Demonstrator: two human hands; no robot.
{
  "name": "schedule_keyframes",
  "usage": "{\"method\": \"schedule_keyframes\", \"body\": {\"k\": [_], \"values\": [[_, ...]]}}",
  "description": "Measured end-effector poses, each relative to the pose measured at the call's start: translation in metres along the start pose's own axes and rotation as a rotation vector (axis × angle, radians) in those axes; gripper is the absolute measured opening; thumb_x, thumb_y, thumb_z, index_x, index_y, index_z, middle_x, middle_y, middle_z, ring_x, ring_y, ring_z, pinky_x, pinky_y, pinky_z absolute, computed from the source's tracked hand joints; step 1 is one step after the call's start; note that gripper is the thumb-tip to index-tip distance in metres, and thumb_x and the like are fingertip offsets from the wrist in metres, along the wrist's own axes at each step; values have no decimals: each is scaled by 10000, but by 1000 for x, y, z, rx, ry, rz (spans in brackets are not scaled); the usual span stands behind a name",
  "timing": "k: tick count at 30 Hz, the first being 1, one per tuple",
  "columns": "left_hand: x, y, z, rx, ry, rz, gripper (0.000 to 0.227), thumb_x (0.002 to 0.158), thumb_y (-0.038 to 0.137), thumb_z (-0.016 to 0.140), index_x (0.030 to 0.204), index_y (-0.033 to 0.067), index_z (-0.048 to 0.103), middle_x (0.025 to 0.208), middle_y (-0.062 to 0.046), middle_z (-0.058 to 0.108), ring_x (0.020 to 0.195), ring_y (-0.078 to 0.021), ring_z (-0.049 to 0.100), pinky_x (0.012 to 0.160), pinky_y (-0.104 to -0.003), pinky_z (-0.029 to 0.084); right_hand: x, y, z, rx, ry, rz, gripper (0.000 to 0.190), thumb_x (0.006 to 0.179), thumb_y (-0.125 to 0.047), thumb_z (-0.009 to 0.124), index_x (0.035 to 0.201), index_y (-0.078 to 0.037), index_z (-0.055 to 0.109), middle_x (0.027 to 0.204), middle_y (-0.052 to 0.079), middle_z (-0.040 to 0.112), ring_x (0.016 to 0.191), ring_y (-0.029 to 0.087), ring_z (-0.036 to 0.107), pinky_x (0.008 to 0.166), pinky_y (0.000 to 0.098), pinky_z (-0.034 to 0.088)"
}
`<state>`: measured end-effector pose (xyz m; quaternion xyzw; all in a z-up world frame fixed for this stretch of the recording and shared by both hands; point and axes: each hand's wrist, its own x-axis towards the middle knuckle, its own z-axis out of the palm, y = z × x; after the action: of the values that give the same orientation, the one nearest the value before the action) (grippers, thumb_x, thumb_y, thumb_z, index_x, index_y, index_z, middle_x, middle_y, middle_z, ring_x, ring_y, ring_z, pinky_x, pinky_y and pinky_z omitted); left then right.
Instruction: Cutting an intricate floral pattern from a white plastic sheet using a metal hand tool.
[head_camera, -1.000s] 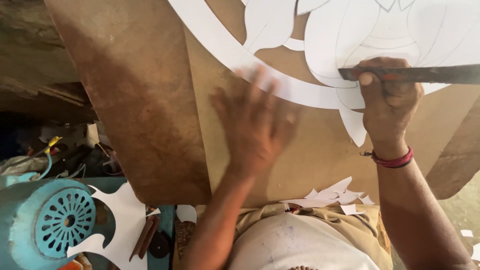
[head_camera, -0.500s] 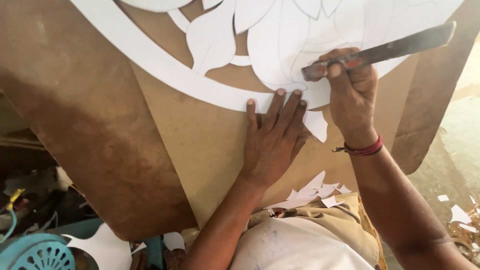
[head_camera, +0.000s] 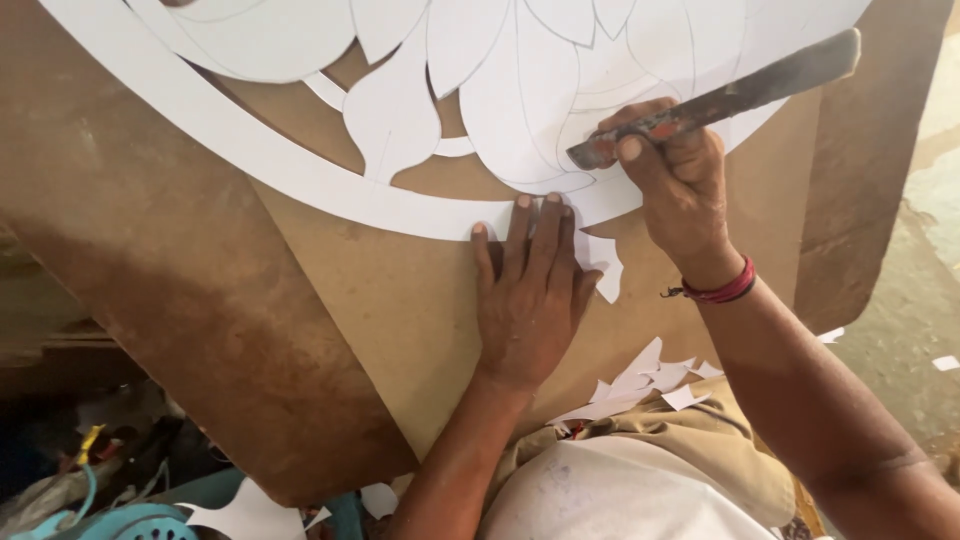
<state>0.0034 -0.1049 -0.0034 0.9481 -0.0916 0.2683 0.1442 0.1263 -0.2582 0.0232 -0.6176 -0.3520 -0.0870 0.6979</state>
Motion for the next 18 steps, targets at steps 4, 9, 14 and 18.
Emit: {"method": "schedule_keyframes", "body": {"k": [4,9,14,18], "values": [[-1,2,-5,35,-42,59,618,999,439,643,1447,23,554,1571,-120,452,1494,-338,357,1177,-703,273,-1,1,-1,87,-1,-16,55,1162,12,557,1129,-22,585,1150,74,658,1036,143,660,942,311,568],[-16,17,-10,-62,-281,201,731,928,462,664,1489,16,518,1536,-152,447,1481,-353,363,1126,-731,267,-2,2,-2,-3,12,52,110,1114,19,550,1177,5,639,1194,94,675,1026,162,674,946,311,557],[4,-17,-19,-72,-77,106,595,950,429,654,1407,60,559,1524,-125,468,1479,-339,379,1161,-739,237,-2,4,-3,-89,-17,3,107,1097,20,555,1121,18,659,1181,101,686,1038,184,693,928,322,579],[12,-38,-30,20,106,-51,492,1005,390,648,1376,72,592,1483,-116,491,1462,-340,401,1208,-702,243,0,0,0,-187,-27,-38,141,1091,41,545,1140,33,677,1183,125,678,1093,214,692,965,347,587]]}}
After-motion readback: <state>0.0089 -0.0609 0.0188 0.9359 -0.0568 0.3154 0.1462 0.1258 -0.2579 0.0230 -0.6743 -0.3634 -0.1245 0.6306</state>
